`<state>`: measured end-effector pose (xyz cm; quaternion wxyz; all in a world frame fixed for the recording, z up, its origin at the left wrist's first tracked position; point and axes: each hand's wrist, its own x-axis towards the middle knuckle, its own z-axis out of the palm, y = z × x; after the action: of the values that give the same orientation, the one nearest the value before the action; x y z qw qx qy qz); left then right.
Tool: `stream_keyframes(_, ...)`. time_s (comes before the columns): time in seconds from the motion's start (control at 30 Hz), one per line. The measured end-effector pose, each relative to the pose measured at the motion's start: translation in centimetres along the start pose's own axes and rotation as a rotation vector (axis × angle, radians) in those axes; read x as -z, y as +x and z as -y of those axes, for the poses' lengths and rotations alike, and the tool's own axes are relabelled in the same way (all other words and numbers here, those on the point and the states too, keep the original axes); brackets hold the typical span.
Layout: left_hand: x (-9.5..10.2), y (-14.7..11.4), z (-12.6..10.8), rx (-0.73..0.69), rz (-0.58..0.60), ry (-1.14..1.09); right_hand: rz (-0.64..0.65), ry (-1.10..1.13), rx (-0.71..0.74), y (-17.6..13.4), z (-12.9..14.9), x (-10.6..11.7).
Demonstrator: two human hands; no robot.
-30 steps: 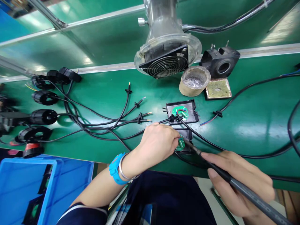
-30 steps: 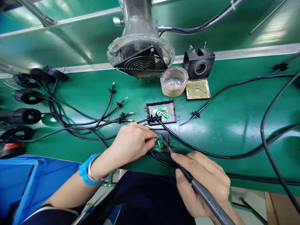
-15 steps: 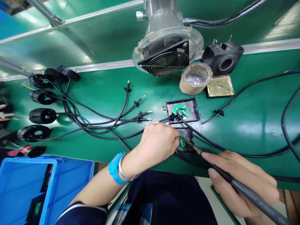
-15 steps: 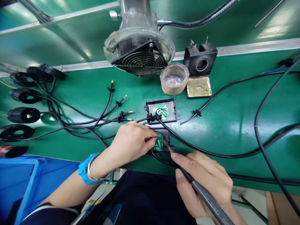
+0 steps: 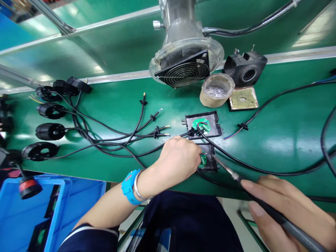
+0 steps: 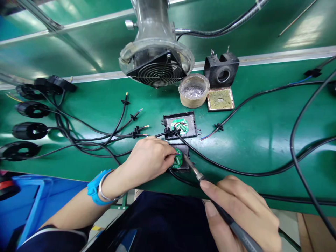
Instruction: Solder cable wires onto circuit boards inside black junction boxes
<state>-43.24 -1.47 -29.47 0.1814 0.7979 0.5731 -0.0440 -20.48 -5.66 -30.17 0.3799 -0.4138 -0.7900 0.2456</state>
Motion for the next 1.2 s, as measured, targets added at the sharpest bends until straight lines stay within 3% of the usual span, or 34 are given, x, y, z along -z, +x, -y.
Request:
stream_keyframes(0.13,0.2,0.1,-0.2,-0.009,0.02,0.01,-0.116,0.062,-0.116,-0.2,-0.2,-1.2)
stream_keyframes(0.27,0.2,0.0,-0.2,-0.034,0.003,0.034,-0.195,0.007,0.082,0.1,-1.6,-3.7)
stream_keyframes(0.43,0.3,-0.9,0.4,-0.106,-0.025,-0.059,-0.108,-0.129,0.141,1.0,-2.2,-5.8)
stream_keyframes(0.7,-0.8,-1.8,1.3,-0.126,-0.198,-0.357,-0.108,-0.143,0.113,1.1,-1.5,-5.7)
stream_keyframes(0.77,-0.9,-1.2,1.3,-0.135,-0.207,-0.318,-0.103,-0.137,0.113,1.0,-1.5,-5.7)
stream_keyframes(0.97,0.0,0.4,1.0,-0.285,0.001,0.005,-0.112,-0.221,0.11,0.8,-1.5,-5.7)
stream_keyframes(1.2,-0.1,0.2,1.8,-0.272,-0.028,0.058,-0.15,-0.213,0.095,0.9,-1.3,-5.5)
